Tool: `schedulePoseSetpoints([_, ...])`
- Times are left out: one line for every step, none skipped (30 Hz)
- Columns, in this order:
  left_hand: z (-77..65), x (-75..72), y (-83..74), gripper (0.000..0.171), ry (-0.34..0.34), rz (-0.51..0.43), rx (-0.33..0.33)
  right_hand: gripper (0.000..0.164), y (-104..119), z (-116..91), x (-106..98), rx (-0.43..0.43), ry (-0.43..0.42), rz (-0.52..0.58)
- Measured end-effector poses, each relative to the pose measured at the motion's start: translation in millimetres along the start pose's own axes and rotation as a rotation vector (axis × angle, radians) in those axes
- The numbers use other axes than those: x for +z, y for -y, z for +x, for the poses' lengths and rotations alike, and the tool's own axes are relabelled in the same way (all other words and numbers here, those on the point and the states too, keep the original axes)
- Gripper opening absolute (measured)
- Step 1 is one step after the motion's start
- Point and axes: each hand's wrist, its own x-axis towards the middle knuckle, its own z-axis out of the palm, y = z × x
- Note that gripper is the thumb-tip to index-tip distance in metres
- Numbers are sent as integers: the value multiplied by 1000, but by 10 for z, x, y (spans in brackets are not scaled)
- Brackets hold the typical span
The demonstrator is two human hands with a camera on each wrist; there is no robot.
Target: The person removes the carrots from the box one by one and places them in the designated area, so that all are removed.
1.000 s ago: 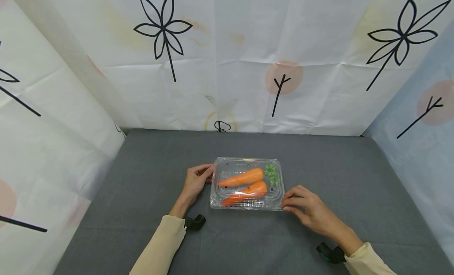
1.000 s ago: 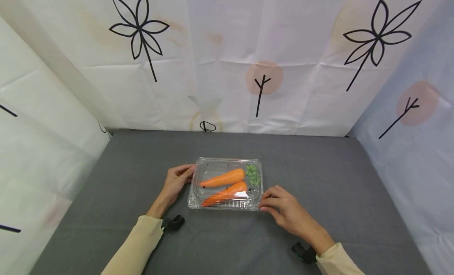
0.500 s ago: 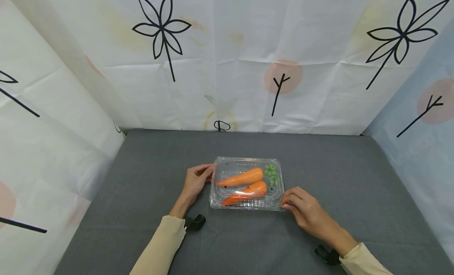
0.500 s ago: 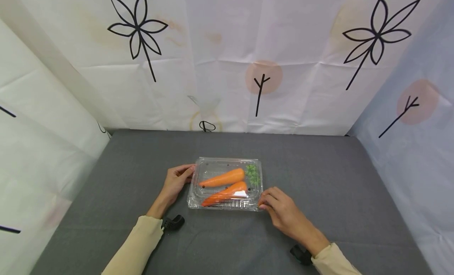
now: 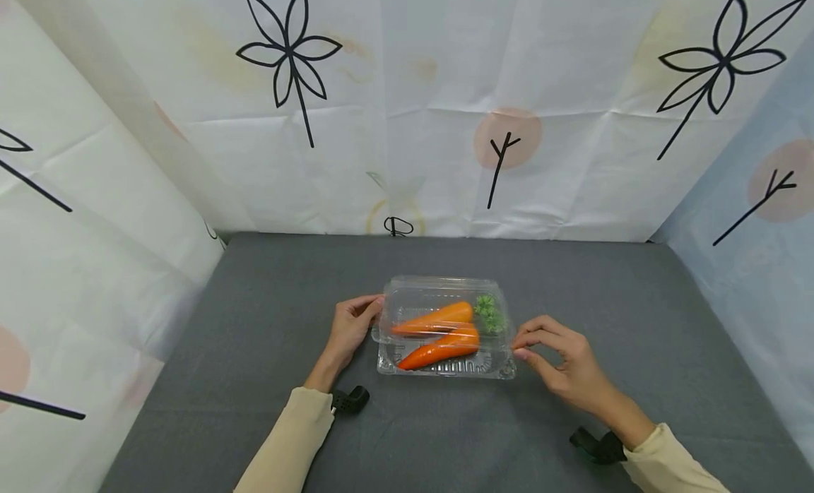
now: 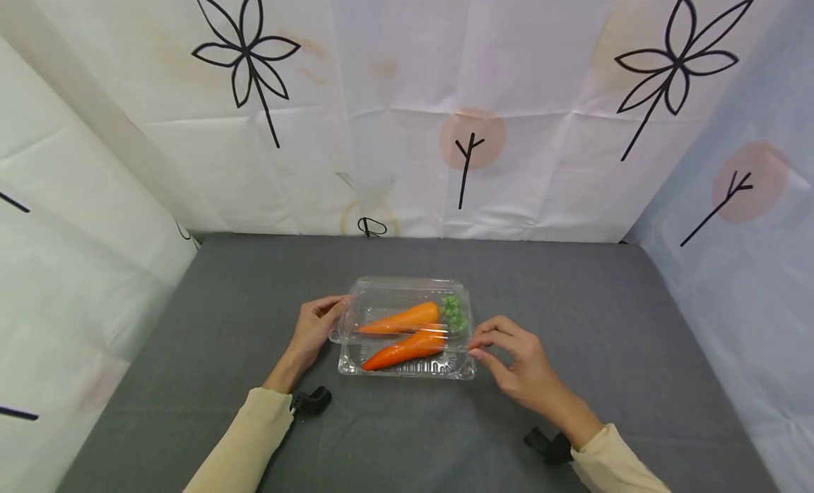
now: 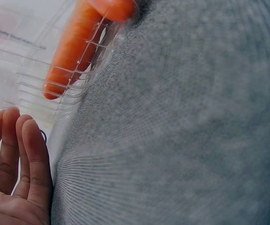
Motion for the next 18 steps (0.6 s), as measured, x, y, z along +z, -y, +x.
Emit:
schedulePoseSetpoints([0, 0, -3, 26, -3, 7, 2, 8, -3, 47, -25, -3, -9, 9])
schedulePoseSetpoints([4, -2, -2, 25, 0, 6, 3, 9, -7, 97, -51, -5, -18, 14])
schedulePoseSetpoints([6, -4, -1, 25, 2, -2, 4, 9, -14, 150, -75, -13, -27, 22])
schedulePoseSetpoints([10, -5, -1, 24, 5, -11, 2, 10, -26, 203, -97, -22, -36, 31])
schedulePoseSetpoints([12, -4, -4, 23, 12, -24, 0, 11, -38, 257, -118, -27, -45, 41])
schedulePoseSetpoints([17, -3, -5, 23, 17, -36, -6, 11, -54, 312, -137, -33, -57, 50])
schedulePoseSetpoints([20, -2, -7, 22, 22, -47, -9, 11, -68, 369, -154, -36, -69, 59])
schedulePoseSetpoints([22, -1, -7, 22, 27, -55, -10, 10, -83, 428, -171, -34, -83, 67])
schedulePoseSetpoints([23, -1, -8, 22, 30, -59, -11, 8, -100, 485, -187, -27, -99, 72])
schedulePoseSetpoints([25, 0, -8, 22, 33, -57, -10, 8, -119, 540, -202, -15, -116, 73])
schedulePoseSetpoints([25, 0, -6, 23, 35, -57, -9, 9, -137, 597, -216, 5, -135, 74])
schedulePoseSetpoints([25, -1, -5, 23, 37, -56, -8, 13, -153, 650, -228, 36, -152, 73])
schedulePoseSetpoints([25, -2, -4, 23, 39, -55, -7, 16, -172, 701, -239, 74, -167, 70])
schedulePoseSetpoints([24, -3, -2, 23, 40, -54, -8, 18, -199, 751, -245, 111, -181, 67])
schedulePoseSetpoints([24, -4, 1, 23, 39, -51, -10, 20, -224, 799, -248, 150, -196, 59])
schedulePoseSetpoints([23, -4, 2, 23, 38, -49, -10, 20, -252, 848, -247, 191, -211, 52])
schedulePoseSetpoints([22, -5, 3, 23, 37, -48, -12, 20, -287, 896, -243, 230, -226, 53])
schedulePoseSetpoints([22, -4, 5, 22, 35, -47, -15, 20, -325, 940, -235, 266, -242, 58])
